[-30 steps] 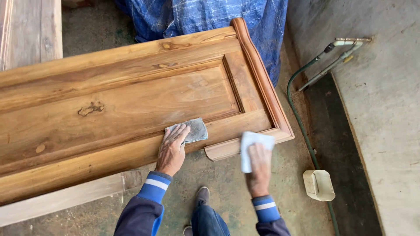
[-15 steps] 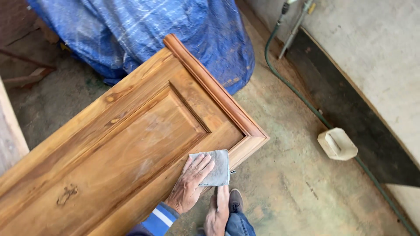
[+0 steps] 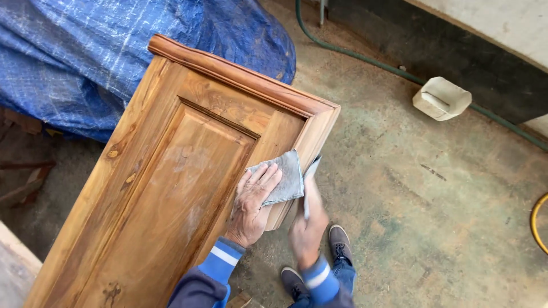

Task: Sanding a large wooden panel with sandpaper by hand.

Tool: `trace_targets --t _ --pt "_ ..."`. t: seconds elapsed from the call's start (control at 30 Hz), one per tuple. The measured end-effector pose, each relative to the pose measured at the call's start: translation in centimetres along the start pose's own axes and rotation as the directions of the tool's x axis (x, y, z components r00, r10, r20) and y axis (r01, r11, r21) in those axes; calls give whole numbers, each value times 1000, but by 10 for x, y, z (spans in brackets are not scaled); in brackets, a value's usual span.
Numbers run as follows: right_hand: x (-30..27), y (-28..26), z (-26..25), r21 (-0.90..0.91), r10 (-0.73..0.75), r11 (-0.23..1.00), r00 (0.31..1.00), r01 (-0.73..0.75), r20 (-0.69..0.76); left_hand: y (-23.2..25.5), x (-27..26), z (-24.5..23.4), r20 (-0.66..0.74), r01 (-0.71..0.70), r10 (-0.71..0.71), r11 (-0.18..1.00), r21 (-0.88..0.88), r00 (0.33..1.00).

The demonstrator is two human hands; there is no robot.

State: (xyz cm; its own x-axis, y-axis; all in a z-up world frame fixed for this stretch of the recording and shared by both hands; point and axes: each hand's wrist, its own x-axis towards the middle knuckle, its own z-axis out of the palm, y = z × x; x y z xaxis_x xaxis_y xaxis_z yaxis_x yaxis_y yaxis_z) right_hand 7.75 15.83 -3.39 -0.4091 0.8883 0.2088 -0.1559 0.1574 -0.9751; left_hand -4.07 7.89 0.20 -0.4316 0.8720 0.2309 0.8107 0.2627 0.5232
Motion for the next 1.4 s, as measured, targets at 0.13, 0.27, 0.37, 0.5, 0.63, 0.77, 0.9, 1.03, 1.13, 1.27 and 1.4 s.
trace_targets --t 0.13,0.27,0.37,0.5,0.63,0.77,0.9,1.03,1.13,1.27,1.4 --pt "-70 3 5 -139 -104 985 994 102 -9 -5 0 3 -18 -28 27 999 -31 999" --pt "-51 39 4 -140 83 985 990 -98 -111 -6 -1 3 -19 -41 41 999 5 999" --pt "-13 47 -4 -36 335 939 936 -341 -112 -4 -1 5 -17 -8 8 1000 3 1000" --pt "-47 55 -8 206 366 910 931 -359 5 -1 1 1 -19 -16 16 1000 1 1000" --pt "-36 75 -11 359 479 797 871 -485 114 -1 2 0 -9 4 -4 1000 -4 1000" --pt "-4 67 -11 429 466 783 881 -451 76 1 1 0 -7 15 -15 1000 1 1000" --pt "-65 53 -9 213 399 891 915 -401 53 3 3 -2 -5 19 -19 1000 -25 1000" --pt "-49 65 -8 327 617 719 780 -614 109 3 4 -3 5 31 -31 999 6 999" --pt "-14 46 -6 478 445 779 895 -405 32 3 2 -2 10 44 -44 999 -2 999" --pt "-67 56 -5 215 399 893 917 -394 26 2 7 -2 -16 24 -24 999 -27 1000" --pt "-16 18 -7 278 523 806 849 -523 78 4 4 -2 -7 50 -50 999 -21 999"
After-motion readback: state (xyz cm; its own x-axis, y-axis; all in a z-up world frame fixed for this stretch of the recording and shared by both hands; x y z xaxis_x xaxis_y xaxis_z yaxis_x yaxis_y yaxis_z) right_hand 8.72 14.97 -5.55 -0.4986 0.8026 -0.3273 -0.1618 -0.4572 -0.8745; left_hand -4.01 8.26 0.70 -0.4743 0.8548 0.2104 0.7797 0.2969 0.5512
